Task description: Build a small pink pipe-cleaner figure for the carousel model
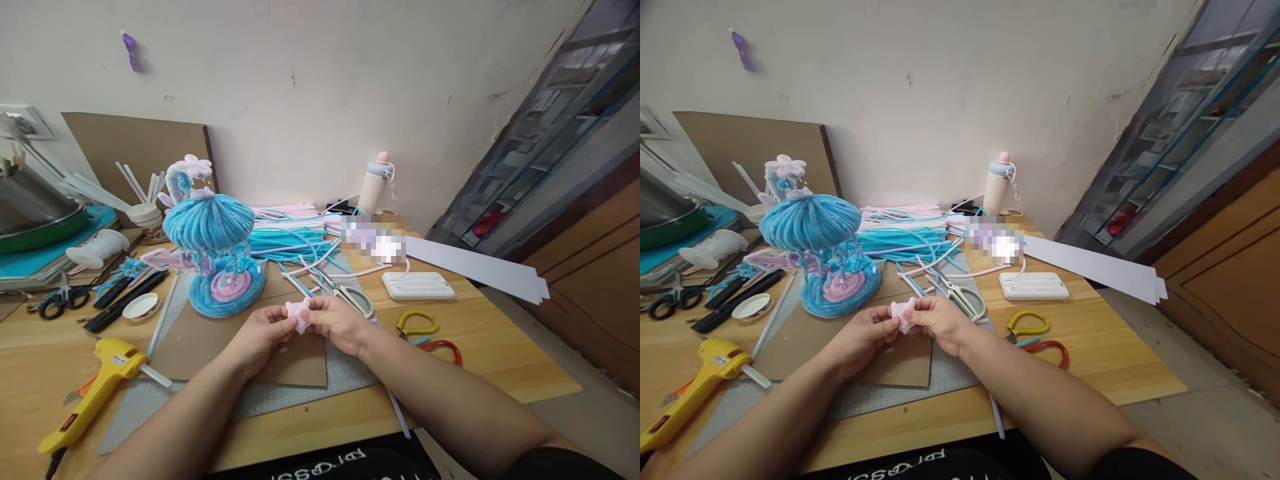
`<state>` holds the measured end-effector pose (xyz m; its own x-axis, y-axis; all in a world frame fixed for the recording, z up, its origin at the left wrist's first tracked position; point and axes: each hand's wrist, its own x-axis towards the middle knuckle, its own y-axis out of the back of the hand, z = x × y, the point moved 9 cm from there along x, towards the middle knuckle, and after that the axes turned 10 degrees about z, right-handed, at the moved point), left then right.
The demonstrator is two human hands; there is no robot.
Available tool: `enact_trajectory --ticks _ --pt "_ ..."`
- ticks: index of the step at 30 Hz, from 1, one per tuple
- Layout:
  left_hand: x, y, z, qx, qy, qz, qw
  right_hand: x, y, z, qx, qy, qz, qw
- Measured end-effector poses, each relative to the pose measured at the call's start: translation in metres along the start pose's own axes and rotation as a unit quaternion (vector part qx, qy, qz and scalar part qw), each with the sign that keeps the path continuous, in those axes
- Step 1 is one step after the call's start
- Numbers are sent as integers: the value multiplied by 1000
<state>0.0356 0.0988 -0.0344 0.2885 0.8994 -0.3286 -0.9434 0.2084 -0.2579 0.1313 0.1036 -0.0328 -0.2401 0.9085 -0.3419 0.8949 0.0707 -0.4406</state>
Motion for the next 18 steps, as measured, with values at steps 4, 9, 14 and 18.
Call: enact_trajectory --ticks 4,9,14,18 --pt "0 0 3 -5 -23 0 1000 1 0 4 36 -13 1 999" --pt "1 -1 -1 -28 4 -11 1000 0 -3 11 51 -52 -10 997" --pt "4 -1 6 -111 -23 23 993 1 -5 -3 60 16 -10 998" --pt "2 -2 10 -173 -9 36 984 2 -7 -12 31 79 -21 996"
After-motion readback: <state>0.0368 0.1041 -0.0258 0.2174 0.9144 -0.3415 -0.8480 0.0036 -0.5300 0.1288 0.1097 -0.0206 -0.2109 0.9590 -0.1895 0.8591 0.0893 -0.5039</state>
